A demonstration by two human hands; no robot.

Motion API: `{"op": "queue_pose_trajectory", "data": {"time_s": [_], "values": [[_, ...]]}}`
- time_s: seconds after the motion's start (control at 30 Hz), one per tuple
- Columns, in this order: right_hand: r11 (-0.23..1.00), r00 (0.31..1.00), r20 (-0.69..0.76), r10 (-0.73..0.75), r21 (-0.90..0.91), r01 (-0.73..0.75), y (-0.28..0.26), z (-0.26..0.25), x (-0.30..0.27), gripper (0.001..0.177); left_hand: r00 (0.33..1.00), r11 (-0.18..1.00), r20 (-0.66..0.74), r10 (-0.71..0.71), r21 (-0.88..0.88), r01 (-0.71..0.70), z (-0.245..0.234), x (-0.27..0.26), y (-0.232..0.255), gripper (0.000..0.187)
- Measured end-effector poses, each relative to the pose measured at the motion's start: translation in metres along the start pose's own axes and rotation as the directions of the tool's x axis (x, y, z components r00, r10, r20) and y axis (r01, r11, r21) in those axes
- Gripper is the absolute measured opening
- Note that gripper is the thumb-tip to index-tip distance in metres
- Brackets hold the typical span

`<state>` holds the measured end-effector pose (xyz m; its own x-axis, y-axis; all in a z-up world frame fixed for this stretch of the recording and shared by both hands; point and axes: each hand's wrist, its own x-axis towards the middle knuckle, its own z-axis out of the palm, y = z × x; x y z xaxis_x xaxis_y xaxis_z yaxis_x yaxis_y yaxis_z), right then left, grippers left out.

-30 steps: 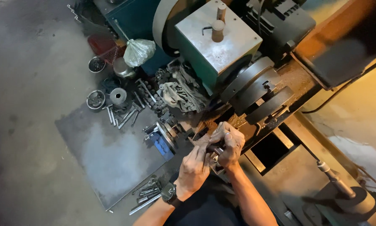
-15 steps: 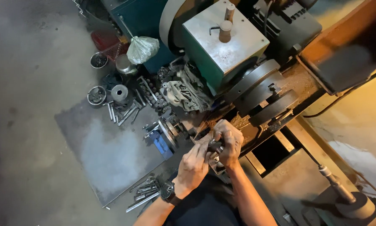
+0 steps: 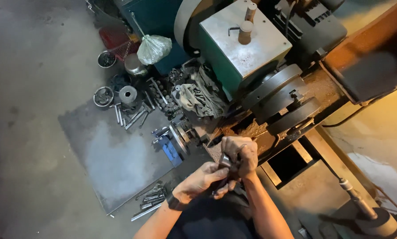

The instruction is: The person cleans a cylindrical metal part with a cloth, then picks up a second metal part from a container. They use a small tool to scrape the surface of the second part and finish by wiping it with a cloth.

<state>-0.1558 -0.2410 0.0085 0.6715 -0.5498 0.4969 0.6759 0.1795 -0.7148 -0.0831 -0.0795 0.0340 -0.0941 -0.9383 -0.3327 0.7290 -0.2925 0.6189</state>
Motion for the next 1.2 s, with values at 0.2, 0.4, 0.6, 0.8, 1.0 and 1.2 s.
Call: {"op": "queue_pose_trajectory", "data": {"time_s": [0.2,0.4,0.6,0.8,1.0,1.2], "values": [[0.863,0.998,-0.003,0.066,-0.502,-0.059,-0.031,0.015,0.021,0.048,0.581,0.382,-0.116,0.806,0.851,-0.36,0.018,0.007,0.01,0.025],[0.871,0.989,-0.12,0.083,-0.473,-0.131,-0.018,0.017,0.012,0.042,0.505,0.022,0.057,0.861,0.989,-0.148,0.019,0.007,0.005,0.042],[0.914,0.977,-0.212,-0.025,-0.402,-0.064,-0.009,0.02,0.006,0.047,0.525,-0.152,0.145,0.839,0.988,-0.03,0.013,0.012,-0.01,0.022],[0.952,0.956,-0.28,-0.094,-0.305,0.004,0.006,0.016,0.003,0.053,0.529,-0.097,0.131,0.839,0.991,-0.092,0.019,0.014,-0.008,0.018],[0.896,0.996,-0.053,0.074,-0.435,-0.09,-0.026,0.014,0.021,0.032,0.442,-0.194,0.242,0.864,0.969,-0.152,0.023,0.0,0.028,0.024],[0.654,0.7,0.27,0.661,-0.665,-0.361,-0.045,0.007,0.025,0.063,0.777,-0.082,0.137,0.614,0.991,-0.111,-0.022,-0.025,0.042,0.014]]}}
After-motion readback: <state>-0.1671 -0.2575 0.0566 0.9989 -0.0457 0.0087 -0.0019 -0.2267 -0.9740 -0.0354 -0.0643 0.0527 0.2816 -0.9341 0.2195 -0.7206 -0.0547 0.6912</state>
